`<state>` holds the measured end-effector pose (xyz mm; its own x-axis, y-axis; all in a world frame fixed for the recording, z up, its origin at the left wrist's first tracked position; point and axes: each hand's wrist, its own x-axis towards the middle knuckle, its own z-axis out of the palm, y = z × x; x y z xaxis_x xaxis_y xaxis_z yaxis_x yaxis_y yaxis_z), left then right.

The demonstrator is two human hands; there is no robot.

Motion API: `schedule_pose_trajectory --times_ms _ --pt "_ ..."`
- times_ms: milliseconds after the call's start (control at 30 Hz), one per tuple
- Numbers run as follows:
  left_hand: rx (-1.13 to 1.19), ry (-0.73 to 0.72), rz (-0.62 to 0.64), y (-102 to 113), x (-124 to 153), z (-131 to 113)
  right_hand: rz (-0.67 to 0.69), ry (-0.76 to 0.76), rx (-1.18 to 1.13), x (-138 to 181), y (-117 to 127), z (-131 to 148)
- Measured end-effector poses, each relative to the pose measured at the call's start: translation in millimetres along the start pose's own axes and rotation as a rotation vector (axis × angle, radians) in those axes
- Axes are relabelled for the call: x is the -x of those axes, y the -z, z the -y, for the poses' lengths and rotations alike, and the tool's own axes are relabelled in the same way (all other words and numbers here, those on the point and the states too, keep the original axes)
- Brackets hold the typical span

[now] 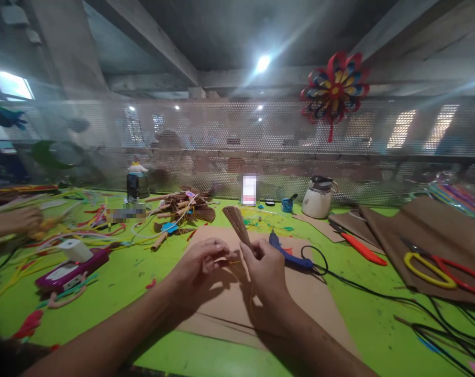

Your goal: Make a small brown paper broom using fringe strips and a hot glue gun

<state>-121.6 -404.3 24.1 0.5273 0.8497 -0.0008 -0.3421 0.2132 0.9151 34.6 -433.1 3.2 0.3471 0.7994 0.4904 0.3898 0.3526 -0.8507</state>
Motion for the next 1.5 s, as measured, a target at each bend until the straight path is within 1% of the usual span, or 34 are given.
schedule_pose_trajectory --times_ms 167,300,433,500,567,633,700,767,833,933,967,1033,1067,1133,1233,1333,1500 --pt "-0.163 -0.136 -0.133 8.1 -10.1 -0.5 -0.034 0.021 -0.004 -3.2 1.3 -3.6" --pt "-0.215 -0.129 -0.176 15.3 -14.8 -3.9 -0.078 0.012 -0.010 -11.1 7.8 -4.6" --pt "-0.329 -0.098 -0.174 13.6 -11.1 -10.0 -0.085 -0.009 -0.042 -17.5 14.1 -2.6" --pt "-0.416 -0.081 -0.166 14.3 -8.2 -16.5 -0.075 -0.006 -0.060 -17.7 14.9 -0.7" --pt "-0.512 -0.085 -0.180 20.0 -5.1 -26.8 -0.058 0.012 -0.075 -16.0 13.7 0.8" --pt "-0.600 -0.110 -0.234 30.1 -0.7 -39.5 -0.036 0.040 -0.076 -13.2 11.1 1.4" --pt "-0.653 -0.158 -0.317 40.3 7.0 -50.2 -0.013 0.072 -0.057 -9.9 7.6 1.0" --pt "-0.660 -0.230 -0.384 43.7 18.1 -53.6 0.004 0.104 -0.022 -6.3 3.9 0.1" --pt "-0.639 -0.283 -0.399 36.3 30.1 -46.9 0.012 0.138 0.016 -1.9 -0.2 -0.6" --pt "-0.571 -0.253 -0.301 8.5 40.3 -25.9 0.032 0.197 0.072 6.8 -6.7 1.0" --pt "-0.513 -0.240 -0.262 -2.1 40.4 -19.3 0.043 0.219 0.092 10.1 -8.7 2.5" --pt "-0.218 -0.202 -0.124 -20.5 36.4 -10.5 0.070 0.263 0.139 16.9 -11.2 6.6" --pt "-0.121 -0.216 -0.114 -27.4 33.6 -8.2 0.081 0.286 0.168 20.2 -11.6 9.0" --pt "-0.037 -0.250 -0.131 -36.5 28.6 -5.8 0.096 0.335 0.241 26.5 -10.7 13.6" --pt "0.007 -0.276 -0.194 -41.7 27.3 -1.9 0.123 0.403 0.368 35.9 -7.9 17.8" --pt "0.049 -0.246 -0.247 -41.2 33.1 3.3 0.179 0.426 0.470 47.3 -8.3 19.0" --pt "0.122 -0.150 -0.249 -30.7 47.7 0.1 0.259 0.326 0.526 73.6 -13.1 26.2"
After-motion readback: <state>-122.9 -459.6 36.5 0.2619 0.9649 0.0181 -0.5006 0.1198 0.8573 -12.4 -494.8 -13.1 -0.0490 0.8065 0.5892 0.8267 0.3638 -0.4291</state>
